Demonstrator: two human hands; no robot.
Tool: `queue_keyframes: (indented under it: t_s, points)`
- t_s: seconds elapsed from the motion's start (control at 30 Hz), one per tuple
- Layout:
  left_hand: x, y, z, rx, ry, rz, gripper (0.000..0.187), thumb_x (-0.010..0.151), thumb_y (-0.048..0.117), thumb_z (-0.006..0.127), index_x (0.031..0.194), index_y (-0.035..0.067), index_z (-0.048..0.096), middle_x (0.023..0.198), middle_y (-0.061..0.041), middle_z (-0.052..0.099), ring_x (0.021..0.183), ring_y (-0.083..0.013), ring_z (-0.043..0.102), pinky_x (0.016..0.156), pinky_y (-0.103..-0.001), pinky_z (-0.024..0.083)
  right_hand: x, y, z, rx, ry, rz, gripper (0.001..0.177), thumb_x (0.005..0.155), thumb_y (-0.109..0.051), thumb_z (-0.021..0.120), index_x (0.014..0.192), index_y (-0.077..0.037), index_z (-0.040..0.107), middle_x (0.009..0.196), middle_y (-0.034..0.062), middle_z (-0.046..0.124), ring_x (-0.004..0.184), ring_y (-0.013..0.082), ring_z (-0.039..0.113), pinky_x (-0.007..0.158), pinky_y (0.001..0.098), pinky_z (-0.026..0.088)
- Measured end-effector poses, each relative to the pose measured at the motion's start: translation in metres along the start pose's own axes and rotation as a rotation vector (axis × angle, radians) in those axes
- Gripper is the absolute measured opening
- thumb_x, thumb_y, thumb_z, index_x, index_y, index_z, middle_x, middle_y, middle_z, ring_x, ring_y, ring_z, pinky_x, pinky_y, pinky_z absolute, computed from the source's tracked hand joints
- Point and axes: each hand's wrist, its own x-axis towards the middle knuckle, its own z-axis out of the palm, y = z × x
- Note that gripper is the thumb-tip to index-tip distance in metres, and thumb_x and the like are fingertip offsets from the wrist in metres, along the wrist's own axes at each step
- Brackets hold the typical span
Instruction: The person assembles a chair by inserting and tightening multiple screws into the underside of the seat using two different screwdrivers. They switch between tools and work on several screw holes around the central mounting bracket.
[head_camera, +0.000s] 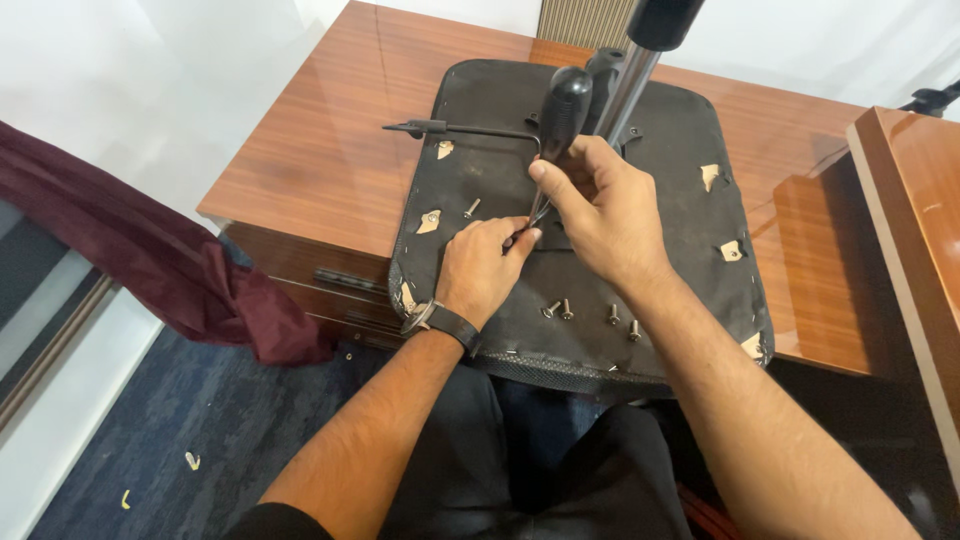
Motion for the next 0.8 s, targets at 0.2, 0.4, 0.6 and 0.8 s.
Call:
queue_keyframes:
  t_s: [0.2,0.4,0.6,0.8]
  points:
    - [-0.001,-0.001,0.0,-0.077,-0.065,-0.202,0.03,0.097,0.036,0.064,0.112,0.013,0.076,0.089,-0.014,0.076,0.084,-0.0322,0.074,0.077,-0.044,0.056,0.002,-0.001,0.008,-0.023,0.096,0.049,0.035,0.095,-0.024,0.085,0.098,0.001,0.06,0.086,0.0046,0.068,0.073,0.0082,0.06,0.062,0.0255,0.053]
    - [-0.001,-0.007,0.005,-0.024,0.082,0.036,0.026,0.096,0.033,0.065,0.107,0.013,0.079,0.086,-0.018,0.075,0.083,-0.0389,0.072,0.074,-0.048,0.055,-0.003,-0.005,0.008,0.301,0.078,0.095,0.027,0.096,-0.019,0.072,0.112,-0.003,0.058,0.099,0.001,0.07,0.076,0.0071,0.068,0.064,0.0252,0.059]
    - [0.001,-0.006,0.002,-0.061,0.004,-0.13,0.03,0.093,0.041,0.067,0.107,0.017,0.08,0.087,-0.02,0.073,0.083,-0.0411,0.071,0.074,-0.049,0.057,-0.007,-0.005,0.001,0.142,-0.025,0.005,0.025,0.101,-0.015,0.063,0.121,0.0,0.063,0.101,0.0068,0.073,0.086,0.0127,0.07,0.077,0.0294,0.06]
    - [-0.001,-0.002,-0.001,-0.093,0.02,-0.093,0.031,0.093,0.04,0.067,0.11,0.018,0.08,0.09,-0.019,0.074,0.085,-0.0408,0.071,0.075,-0.048,0.057,-0.004,-0.012,-0.003,-0.149,-0.001,0.043,0.023,0.099,-0.021,0.067,0.104,0.001,0.066,0.089,0.0108,0.076,0.081,0.0153,0.075,0.072,0.0313,0.059]
